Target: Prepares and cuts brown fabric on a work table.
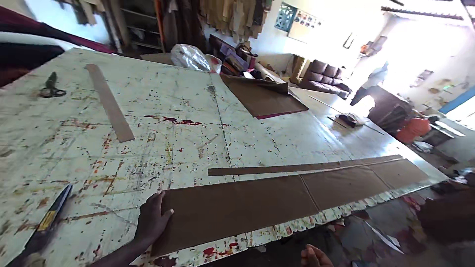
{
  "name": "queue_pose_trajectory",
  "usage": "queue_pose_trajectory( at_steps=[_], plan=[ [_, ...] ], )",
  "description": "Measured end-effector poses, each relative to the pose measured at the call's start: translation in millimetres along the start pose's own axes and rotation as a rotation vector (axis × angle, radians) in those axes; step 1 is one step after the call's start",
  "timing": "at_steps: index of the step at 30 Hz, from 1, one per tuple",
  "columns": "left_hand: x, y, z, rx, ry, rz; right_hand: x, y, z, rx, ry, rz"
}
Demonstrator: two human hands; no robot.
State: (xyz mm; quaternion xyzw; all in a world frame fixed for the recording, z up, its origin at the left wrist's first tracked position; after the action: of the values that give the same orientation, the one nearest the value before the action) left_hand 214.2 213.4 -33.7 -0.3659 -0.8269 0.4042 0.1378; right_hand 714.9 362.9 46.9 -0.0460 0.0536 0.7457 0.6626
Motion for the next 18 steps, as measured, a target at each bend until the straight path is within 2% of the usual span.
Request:
queue_pose_trajectory(
  at_steps=[2, 5, 9, 11, 14, 18],
  plan=[
    [-11, 3, -10, 0.026, -0.107, -0.031, 52, -30, -6, -0.101, 0.028, 0.032],
    [-28, 5, -26, 0.033, -0.269, -0.065, 131, -63, -17, -0.312, -0.046, 0.11],
    [-34, 8, -39, -0.005, -0.44, -0.087, 228, -82, -21, -0.769, -0.164, 0.128],
    [-34, 9, -40, -0.049, -0.542, -0.077, 266, -81, -21, -0.918, -0.161, 0.121],
    [-32, 9, -41, -0.122, -0.64, -0.088, 300, -76, -24, -1.108, -0.057, 0.132],
    [-26, 10, -46, -0.184, -0.685, -0.091, 313, -70, -26, -1.221, 0.048, 0.166]
  ],
)
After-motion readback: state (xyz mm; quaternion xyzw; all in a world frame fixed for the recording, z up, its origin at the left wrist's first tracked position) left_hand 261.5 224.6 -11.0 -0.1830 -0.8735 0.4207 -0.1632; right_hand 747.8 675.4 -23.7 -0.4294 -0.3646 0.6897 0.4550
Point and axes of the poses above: each hand's wrist, its own x-axis towards the middle knuckle, its own y-axis out of the palm, z = x × y, the point moved 1 cm from there along x, towards the middle knuckle, and after that the axes turned 5 degrees about z, right-handed, at the moved point
